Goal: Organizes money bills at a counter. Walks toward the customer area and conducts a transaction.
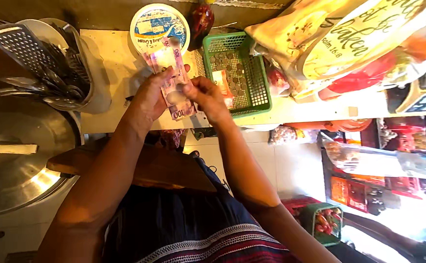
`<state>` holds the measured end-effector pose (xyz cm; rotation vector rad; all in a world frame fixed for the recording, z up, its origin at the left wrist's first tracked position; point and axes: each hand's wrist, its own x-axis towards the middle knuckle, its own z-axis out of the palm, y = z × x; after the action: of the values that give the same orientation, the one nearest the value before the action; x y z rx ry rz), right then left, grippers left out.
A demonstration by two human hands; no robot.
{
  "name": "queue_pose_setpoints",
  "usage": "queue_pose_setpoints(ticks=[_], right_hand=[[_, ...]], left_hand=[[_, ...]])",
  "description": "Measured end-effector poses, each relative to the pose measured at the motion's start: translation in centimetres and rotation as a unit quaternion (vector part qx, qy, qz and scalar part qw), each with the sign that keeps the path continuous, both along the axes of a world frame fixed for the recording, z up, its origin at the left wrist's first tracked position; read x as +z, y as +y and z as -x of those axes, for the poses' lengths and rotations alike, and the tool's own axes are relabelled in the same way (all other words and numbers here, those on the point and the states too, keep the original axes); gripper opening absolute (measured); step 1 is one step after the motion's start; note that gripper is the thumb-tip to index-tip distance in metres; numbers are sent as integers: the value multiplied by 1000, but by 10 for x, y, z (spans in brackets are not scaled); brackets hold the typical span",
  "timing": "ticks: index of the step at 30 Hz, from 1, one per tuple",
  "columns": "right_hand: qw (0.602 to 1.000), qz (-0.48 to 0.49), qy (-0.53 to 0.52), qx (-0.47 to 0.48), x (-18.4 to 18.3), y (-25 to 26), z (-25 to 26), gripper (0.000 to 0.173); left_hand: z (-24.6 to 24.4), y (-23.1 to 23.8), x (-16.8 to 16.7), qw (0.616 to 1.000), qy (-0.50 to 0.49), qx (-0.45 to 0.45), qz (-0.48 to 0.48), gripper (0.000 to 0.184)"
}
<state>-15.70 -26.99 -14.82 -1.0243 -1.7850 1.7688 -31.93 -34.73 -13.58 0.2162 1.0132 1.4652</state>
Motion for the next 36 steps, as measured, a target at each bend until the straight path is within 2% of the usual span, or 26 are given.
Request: queue_pose_setpoints(ticks=[4,6,8,10,12,13,15,19,22,25,27,29,30,33,36], right_hand=[[994,87,62,-9,-15,-12,11,13],[982,167,84,8,-12,-14,8,16],[975,207,84,17,-10,-16,5,25],[986,164,40,6,-9,-17,4,33],[998,31,-44,-20,-7,-17,3,38],[997,-24,-55,-43,-9,-16,2,35],[993,-74,-8,-96,-14,-12,5,30],[973,-23,164,-162,-20,-5,14,21],[956,88,202,-192,-14,3,9,11],[953,153,223,-135,-6,6,-1,11],[966,138,197,-93,-1,1,-1,22],[978,103,160,-85,-3,-4,3,33],[979,92,155,-91,-6,-6,7,34],[970,89,174,-142,-17,-10,14,20],[962,112,197,-153,-15,-2,7,13]], left_hand=[[3,-1,-3,999,13,8,-36,40],[5,-3,-3,997,3,9,-74,40],[3,-4,2,997,18,20,-72,36],[-4,-3,5,992,116,30,-42,25],[-8,-2,0,971,231,29,-50,17],[-9,-1,-3,960,271,34,-53,17],[-10,1,-6,948,314,38,-44,21],[-12,0,-5,956,291,19,-41,26],[-7,0,-2,953,298,46,-12,16],[0,1,-2,937,340,76,10,12],[-3,2,0,936,339,91,22,17],[-8,4,-2,941,322,108,13,22],[-10,4,-3,942,316,115,5,23],[-14,5,-4,943,309,123,-3,27],[-9,4,-3,955,271,122,-20,26]])
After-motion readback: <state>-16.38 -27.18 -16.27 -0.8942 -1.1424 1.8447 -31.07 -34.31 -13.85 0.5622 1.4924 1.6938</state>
